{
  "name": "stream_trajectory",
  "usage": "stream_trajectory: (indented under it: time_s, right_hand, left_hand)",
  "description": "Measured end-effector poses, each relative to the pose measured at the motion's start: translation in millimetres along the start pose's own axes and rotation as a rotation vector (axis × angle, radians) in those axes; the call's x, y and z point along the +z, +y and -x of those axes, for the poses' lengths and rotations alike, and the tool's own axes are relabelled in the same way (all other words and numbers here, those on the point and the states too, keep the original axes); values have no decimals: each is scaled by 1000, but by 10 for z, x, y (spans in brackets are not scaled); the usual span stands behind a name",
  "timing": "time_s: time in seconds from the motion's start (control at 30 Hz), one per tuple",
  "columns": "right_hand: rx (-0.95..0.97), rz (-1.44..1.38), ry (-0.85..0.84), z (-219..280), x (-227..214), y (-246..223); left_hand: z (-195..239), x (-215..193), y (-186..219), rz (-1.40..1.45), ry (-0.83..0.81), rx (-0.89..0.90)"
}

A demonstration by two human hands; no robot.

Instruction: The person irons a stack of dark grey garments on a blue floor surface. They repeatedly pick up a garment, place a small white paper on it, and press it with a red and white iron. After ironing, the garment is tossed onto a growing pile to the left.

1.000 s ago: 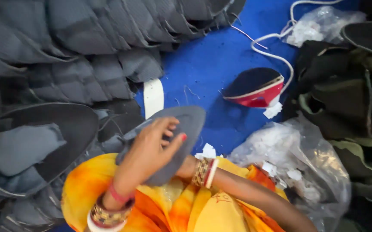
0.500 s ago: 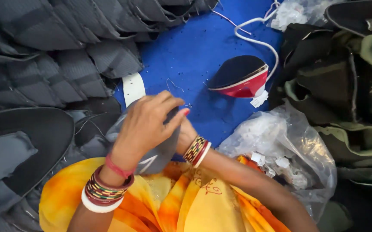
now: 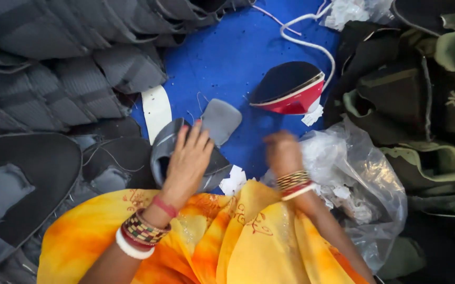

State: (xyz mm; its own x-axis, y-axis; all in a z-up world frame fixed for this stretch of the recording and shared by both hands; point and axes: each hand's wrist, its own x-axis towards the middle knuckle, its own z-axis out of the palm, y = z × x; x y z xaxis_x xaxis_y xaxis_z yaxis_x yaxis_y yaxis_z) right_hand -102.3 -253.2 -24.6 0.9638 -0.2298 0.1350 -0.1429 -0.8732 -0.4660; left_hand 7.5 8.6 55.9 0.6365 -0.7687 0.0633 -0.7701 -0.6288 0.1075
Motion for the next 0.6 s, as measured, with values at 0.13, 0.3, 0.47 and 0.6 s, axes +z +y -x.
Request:
stream_trajectory:
  time_s: [0.13, 0.3, 0.47, 0.6]
  right_hand:
    - [219, 268, 201, -85, -381, 569]
    - [100, 327, 214, -269, -410, 1003]
    - [182, 206, 155, -273, -450, 1086]
    - [375, -81, 137, -229, -567, 1151]
  left_hand:
    - [5, 228, 57, 176, -12, 47]
    - [-7, 198, -3, 174, -82, -110]
    - [30, 245, -93, 170, -77, -165]
    - [-27, 268, -100, 179, -149, -174]
